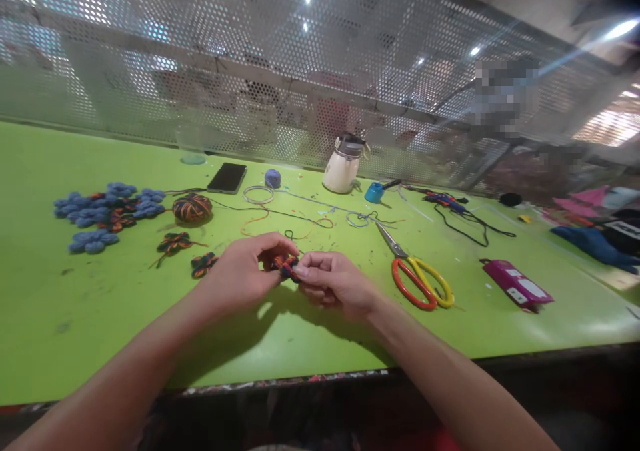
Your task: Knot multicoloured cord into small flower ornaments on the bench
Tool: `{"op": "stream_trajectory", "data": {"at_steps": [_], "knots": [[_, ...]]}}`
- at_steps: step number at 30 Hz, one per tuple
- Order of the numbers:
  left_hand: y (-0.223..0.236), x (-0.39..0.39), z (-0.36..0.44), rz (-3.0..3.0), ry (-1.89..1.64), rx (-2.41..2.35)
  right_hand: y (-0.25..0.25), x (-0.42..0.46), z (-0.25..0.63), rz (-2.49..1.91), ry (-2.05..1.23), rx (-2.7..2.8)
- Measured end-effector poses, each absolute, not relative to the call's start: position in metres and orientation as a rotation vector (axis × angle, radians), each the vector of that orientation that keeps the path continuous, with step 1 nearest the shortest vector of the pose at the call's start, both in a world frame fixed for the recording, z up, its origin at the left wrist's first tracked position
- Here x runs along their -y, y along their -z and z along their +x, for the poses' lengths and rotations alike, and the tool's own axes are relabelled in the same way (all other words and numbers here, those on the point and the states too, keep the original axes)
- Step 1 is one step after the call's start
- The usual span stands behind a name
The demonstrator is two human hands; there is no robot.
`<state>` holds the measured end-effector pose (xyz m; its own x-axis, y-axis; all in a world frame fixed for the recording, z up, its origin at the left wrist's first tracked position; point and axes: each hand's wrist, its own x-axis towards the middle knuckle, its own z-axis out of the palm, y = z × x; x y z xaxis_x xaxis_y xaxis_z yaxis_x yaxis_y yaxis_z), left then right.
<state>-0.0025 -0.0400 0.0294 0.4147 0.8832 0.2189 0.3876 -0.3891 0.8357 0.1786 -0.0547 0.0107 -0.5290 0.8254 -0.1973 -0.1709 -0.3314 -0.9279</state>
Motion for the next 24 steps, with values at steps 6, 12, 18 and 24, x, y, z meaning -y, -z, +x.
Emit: {"op": "stream_trajectory", "data": {"at_steps": [6,12,18,24], "knots": [[-0.03,0.035,-0.004,1.809,-0.826,-1.124,-0.011,0.057,0.175,-0.893,-1.798,1.247],[-0.028,0.035,-0.003,1.67,-0.772,-1.11,-0.005,0.055,0.178,-0.776,-1.909,1.31],[-0.029,0.035,-0.007,1.534,-0.734,-0.918,-0.007,0.044,0.19,-0.871,-1.644,1.507],[-0.037,0.038,-0.011,1.562,-0.721,-0.887,-0.015,0.044,0.191,-0.887,-1.502,1.508]]}}
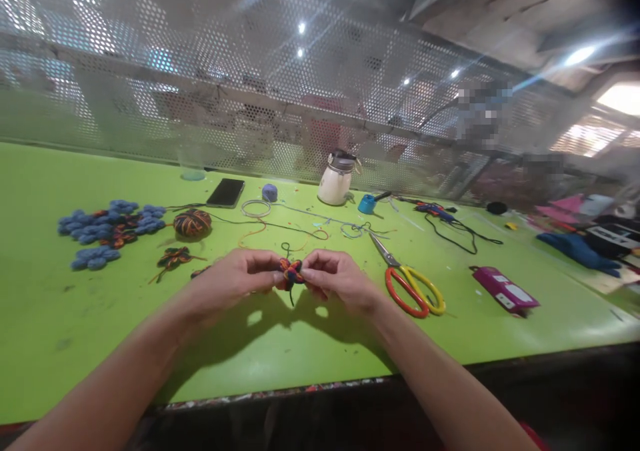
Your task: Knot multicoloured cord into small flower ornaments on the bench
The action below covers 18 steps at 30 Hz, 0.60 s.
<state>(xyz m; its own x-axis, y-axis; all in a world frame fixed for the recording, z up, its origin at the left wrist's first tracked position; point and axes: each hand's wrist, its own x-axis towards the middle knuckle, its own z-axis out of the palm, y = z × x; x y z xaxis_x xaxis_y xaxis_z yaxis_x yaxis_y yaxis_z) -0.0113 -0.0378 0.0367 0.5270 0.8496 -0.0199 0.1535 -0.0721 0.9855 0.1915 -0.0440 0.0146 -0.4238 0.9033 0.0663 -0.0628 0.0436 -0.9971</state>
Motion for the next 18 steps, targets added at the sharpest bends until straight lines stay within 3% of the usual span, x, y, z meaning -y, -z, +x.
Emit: {"op": "stream_trajectory", "data": {"at_steps": [6,18], "knots": [[-0.035,0.037,-0.01,1.729,-0.711,-0.896,-0.019,0.048,0.188,-0.91,-1.397,1.464],[-0.031,0.035,-0.006,1.907,-0.743,-1.053,-0.014,0.053,0.179,-0.971,-1.493,1.457]]}}
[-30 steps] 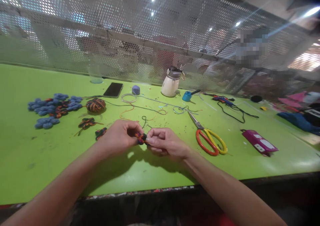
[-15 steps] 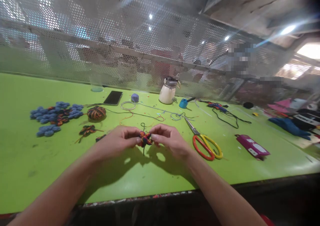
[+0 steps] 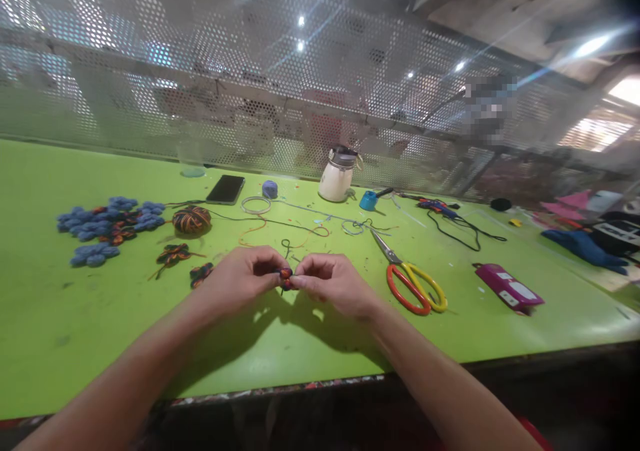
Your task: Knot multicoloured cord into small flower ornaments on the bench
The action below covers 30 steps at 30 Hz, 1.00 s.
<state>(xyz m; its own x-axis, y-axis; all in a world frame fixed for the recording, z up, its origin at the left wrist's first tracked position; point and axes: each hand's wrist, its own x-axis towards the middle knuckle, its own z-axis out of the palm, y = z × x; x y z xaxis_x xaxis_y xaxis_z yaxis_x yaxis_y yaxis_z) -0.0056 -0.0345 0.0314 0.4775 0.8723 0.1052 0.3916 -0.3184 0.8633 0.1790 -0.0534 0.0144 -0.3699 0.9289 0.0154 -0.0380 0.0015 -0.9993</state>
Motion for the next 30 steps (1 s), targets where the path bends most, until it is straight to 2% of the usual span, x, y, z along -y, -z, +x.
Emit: {"op": "stream_trajectory", "data": {"at_steps": [6,12,18,21,26,30], "knots": [[-0.032,0.037,-0.002,2.045,-0.794,-1.12,-0.009,0.049,0.184,-0.841,-1.735,1.349],[-0.029,0.033,-0.009,1.72,-0.647,-0.829,-0.012,0.049,0.189,-0.766,-1.807,1.454],[-0.028,0.036,-0.007,1.62,-0.695,-0.725,-0.011,0.05,0.193,-0.648,-1.912,1.392],[-0.028,0.036,-0.006,1.664,-0.69,-0.738,-0.01,0.046,0.197,-0.696,-1.834,1.479],[-0.029,0.037,-0.005,1.837,-0.622,-0.832,-0.015,0.044,0.195,-0.88,-1.454,1.587],[-0.025,0.036,-0.004,1.944,-0.606,-0.921,-0.018,0.05,0.187,-0.918,-1.298,1.701]]}}
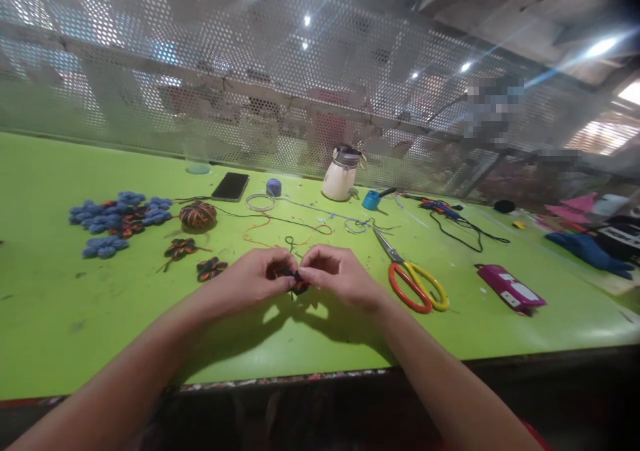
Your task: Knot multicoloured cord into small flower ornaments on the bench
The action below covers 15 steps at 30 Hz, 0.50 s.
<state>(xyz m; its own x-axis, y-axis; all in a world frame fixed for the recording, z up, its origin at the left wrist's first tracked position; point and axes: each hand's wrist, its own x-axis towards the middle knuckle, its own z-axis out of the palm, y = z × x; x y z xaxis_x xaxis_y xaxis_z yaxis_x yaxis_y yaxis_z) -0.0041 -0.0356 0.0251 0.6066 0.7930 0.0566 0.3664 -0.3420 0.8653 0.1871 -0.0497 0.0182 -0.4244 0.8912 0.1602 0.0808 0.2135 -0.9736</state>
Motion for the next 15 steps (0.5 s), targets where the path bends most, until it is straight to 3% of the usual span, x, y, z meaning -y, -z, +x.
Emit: {"op": "stream_trajectory", "data": {"at_steps": [5,11,15], "knots": [[-0.0253,0.0349,-0.0039,2.037,-0.571,-1.05,-0.0202,0.0536,0.1859,-1.009,-1.013,1.966],[-0.0332,0.041,-0.0026,2.155,-0.665,-1.052,-0.0231,0.0561,0.1855,-0.953,-1.125,1.91],[-0.0307,0.0439,-0.001,2.169,-0.625,-1.061,-0.0249,0.0597,0.1831,-0.931,-1.011,1.92]]}}
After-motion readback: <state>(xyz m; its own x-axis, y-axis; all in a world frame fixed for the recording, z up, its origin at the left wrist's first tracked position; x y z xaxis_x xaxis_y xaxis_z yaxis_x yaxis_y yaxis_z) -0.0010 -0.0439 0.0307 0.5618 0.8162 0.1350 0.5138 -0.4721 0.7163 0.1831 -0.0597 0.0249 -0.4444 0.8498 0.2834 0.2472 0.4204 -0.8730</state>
